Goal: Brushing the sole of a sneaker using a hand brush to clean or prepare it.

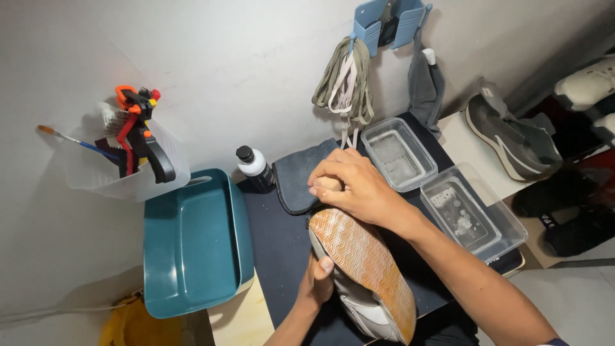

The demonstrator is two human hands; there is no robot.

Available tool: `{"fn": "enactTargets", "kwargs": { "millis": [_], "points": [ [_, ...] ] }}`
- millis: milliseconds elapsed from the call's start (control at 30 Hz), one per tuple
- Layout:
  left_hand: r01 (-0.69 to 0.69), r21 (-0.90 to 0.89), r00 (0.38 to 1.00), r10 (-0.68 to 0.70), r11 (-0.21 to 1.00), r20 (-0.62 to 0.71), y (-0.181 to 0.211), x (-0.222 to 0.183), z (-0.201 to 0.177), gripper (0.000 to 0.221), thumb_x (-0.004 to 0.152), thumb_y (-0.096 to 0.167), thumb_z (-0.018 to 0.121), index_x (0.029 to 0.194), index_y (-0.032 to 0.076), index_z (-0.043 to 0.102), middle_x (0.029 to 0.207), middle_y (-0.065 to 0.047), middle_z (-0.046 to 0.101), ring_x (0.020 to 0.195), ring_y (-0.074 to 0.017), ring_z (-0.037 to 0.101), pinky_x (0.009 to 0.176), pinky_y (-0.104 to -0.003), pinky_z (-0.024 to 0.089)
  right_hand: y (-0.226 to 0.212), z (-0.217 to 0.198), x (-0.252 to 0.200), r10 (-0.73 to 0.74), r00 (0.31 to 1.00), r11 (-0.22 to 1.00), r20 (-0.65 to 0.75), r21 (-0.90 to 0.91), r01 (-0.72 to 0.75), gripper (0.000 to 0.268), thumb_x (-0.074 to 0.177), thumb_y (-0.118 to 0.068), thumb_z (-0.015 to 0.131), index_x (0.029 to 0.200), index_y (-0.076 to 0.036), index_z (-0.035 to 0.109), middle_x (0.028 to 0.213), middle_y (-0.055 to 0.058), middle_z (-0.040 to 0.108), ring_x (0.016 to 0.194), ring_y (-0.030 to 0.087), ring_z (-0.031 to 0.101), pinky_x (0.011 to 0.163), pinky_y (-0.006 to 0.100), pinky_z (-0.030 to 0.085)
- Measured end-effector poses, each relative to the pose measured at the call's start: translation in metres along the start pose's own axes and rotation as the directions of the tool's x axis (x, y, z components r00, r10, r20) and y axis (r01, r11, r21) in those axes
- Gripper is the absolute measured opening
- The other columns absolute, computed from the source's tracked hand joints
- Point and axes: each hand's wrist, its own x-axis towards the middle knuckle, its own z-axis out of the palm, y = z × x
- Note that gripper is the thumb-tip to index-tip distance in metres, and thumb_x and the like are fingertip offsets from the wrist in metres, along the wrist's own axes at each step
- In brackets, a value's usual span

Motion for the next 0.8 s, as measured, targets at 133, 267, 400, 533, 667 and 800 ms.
{"fn": "enactTargets", "kwargs": {
  "millis": [133,267,400,533,667,800],
  "points": [
    [0.107,0.052,0.994,-0.106,0.993,-0.017,-0.011,-0.003,-0.004,0.1,0.08,0.079,0.043,0.144,0.002,0.049,0.145,-0.017,0.058,0.136,-0.0348,0.053,0.113,-0.049,0.041,-0.045,-0.01,-0.018,-0.044,0.999,0.994,-0.014,0.098,0.046,0.023,0.094,-0.038,0.062,0.101,-0.019,0.072,0.099,0.0,0.064,0.098,0.017,0.056,0.09,0.032,0.041],
    [0.054,-0.021,0.998,-0.055,0.998,-0.017,-0.012,0.0,-0.005,0.096,0.084,0.075,0.046,0.145,0.001,0.047,0.144,-0.018,0.057,0.135,-0.0332,0.052,0.113,-0.047,0.042,-0.062,-0.007,-0.028,-0.355,0.935,0.918,0.024,0.199,0.343,0.019,0.095,-0.031,0.066,0.107,-0.018,0.073,0.101,0.002,0.06,0.102,0.019,0.057,0.096,0.036,0.041],
    [-0.019,-0.116,0.999,0.016,0.993,-0.028,-0.014,-0.002,-0.002,0.091,0.09,0.071,0.051,0.146,-0.001,0.044,0.142,-0.019,0.056,0.134,-0.0313,0.052,0.112,-0.044,0.045,-0.027,0.007,-0.008,-0.302,0.951,0.948,-0.064,0.088,0.307,0.009,0.093,-0.026,0.066,0.092,-0.018,0.071,0.095,-0.004,0.065,0.094,0.015,0.057,0.093,0.033,0.037],
    [-0.1,-0.266,0.995,0.092,0.959,-0.042,-0.026,-0.002,-0.003,0.077,0.091,0.054,0.057,0.146,0.001,0.044,0.143,-0.017,0.055,0.135,-0.0345,0.052,0.115,-0.05,0.041,0.0,0.004,-0.007,-0.053,0.989,0.995,-0.141,0.076,0.064,0.01,0.092,-0.03,0.068,0.091,-0.019,0.07,0.094,-0.004,0.065,0.098,0.017,0.054,0.092,0.032,0.04],
    [-0.111,-0.246,0.994,0.109,0.963,-0.021,-0.027,0.0,-0.006,0.076,0.096,0.057,0.051,0.146,0.0,0.043,0.144,-0.015,0.054,0.137,-0.0307,0.049,0.118,-0.046,0.039,-0.026,-0.002,-0.026,-0.184,0.972,0.946,-0.146,0.241,0.215,0.014,0.095,-0.029,0.065,0.093,-0.017,0.071,0.096,-0.002,0.067,0.102,0.017,0.058,0.1,0.035,0.044],
    [-0.167,-0.301,0.985,0.169,0.939,-0.019,-0.027,0.007,-0.007,0.071,0.101,0.054,0.049,0.145,-0.001,0.044,0.144,-0.015,0.054,0.136,-0.0286,0.049,0.119,-0.043,0.038,-0.03,0.013,-0.04,-0.441,0.875,0.848,-0.199,0.225,0.479,0.017,0.085,-0.03,0.08,0.093,-0.015,0.076,0.103,0.008,0.069,0.111,0.033,0.062,0.104,0.047,0.046]
  ]
}}
